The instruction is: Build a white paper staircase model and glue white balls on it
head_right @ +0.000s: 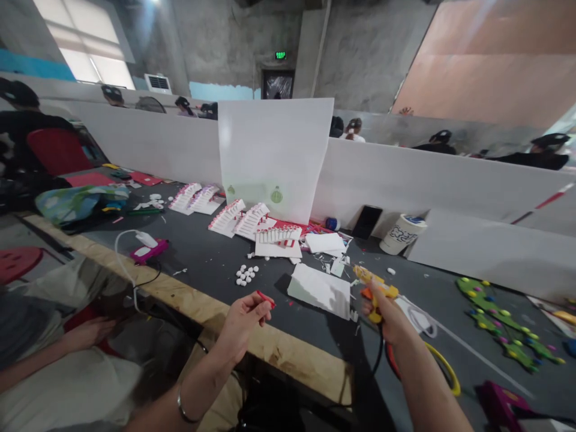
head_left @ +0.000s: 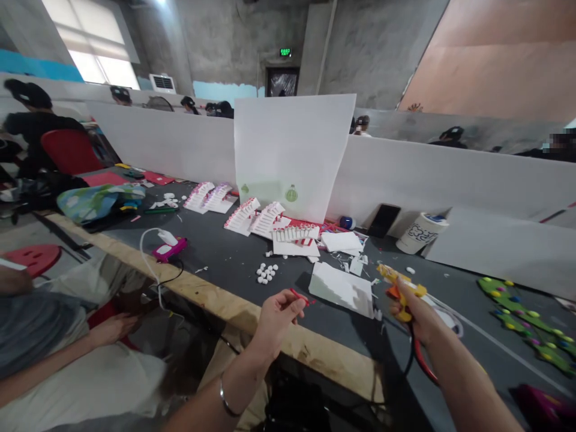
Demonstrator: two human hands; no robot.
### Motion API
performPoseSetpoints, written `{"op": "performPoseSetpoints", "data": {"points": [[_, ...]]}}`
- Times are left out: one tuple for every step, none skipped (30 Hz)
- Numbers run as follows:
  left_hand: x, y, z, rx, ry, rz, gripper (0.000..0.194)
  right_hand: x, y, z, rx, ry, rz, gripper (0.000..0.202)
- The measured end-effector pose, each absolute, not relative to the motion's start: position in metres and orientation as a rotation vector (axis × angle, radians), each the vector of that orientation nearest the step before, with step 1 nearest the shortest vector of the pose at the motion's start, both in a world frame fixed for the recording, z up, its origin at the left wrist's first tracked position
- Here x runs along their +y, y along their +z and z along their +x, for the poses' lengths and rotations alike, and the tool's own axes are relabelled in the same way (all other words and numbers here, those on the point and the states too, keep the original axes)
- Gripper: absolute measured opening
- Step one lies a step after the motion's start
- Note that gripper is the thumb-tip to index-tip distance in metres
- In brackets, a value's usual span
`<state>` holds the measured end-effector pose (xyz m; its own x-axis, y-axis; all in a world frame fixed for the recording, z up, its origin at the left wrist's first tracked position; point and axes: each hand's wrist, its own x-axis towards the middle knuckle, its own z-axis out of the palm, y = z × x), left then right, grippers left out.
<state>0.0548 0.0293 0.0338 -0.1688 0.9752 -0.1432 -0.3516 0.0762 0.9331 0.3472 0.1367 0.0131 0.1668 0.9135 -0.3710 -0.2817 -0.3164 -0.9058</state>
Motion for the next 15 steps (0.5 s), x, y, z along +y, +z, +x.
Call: {"op": "performPoseSetpoints", "data": {"points": [[0.03,0.033,0.052,1.138,1.418,0.764,0.035,0.144,0.01,0.351,-0.636,1.408,-1.392,0.038],[0.03,0.033,0.05,1.147,1.427,0.758,0.036,0.151,0.007,0.355,-0.614,1.413,-1.425,0.035],[0.031,0.032,0.048,1.152,1.434,0.755,0.038,0.156,0.005,0.359,-0.59,1.418,-1.457,0.032],[0.031,0.031,0.045,1.152,1.441,0.753,0.039,0.161,0.003,0.363,-0.568,1.422,-1.489,0.029],[0.032,0.031,0.043,1.148,1.446,0.753,0.039,0.164,0.001,0.367,-0.551,1.424,-1.521,0.026],[0.033,0.03,0.041,1.141,1.451,0.754,0.04,0.167,0.0,0.371,-0.539,1.426,-1.552,0.024],[0.033,0.03,0.039,1.133,1.454,0.758,0.04,0.169,-0.001,0.374,-0.532,1.426,-1.58,0.021],[0.034,0.03,0.037,1.127,1.457,0.763,0.04,0.171,-0.002,0.377,-0.529,1.426,-1.602,0.018],[0.034,0.03,0.035,1.124,1.459,0.767,0.04,0.172,-0.002,0.379,-0.53,1.428,-1.619,0.016],[0.034,0.03,0.033,1.124,1.46,0.772,0.039,0.173,-0.003,0.381,-0.534,1.431,-1.628,0.013],[0.035,0.03,0.032,1.128,1.462,0.777,0.038,0.173,-0.004,0.382,-0.54,1.436,-1.63,0.01],[0.035,0.03,0.031,1.135,1.464,0.782,0.037,0.173,-0.004,0.384,-0.546,1.443,-1.63,0.007],[0.035,0.031,0.03,1.143,1.462,0.789,0.037,0.172,-0.005,0.386,-0.555,1.456,-1.636,0.004],[0.035,0.031,0.03,1.151,1.459,0.797,0.036,0.172,-0.006,0.389,-0.571,1.463,-1.633,0.003],[0.035,0.031,0.029,1.159,1.456,0.804,0.035,0.171,-0.007,0.393,-0.587,1.451,-1.612,0.007]]}}
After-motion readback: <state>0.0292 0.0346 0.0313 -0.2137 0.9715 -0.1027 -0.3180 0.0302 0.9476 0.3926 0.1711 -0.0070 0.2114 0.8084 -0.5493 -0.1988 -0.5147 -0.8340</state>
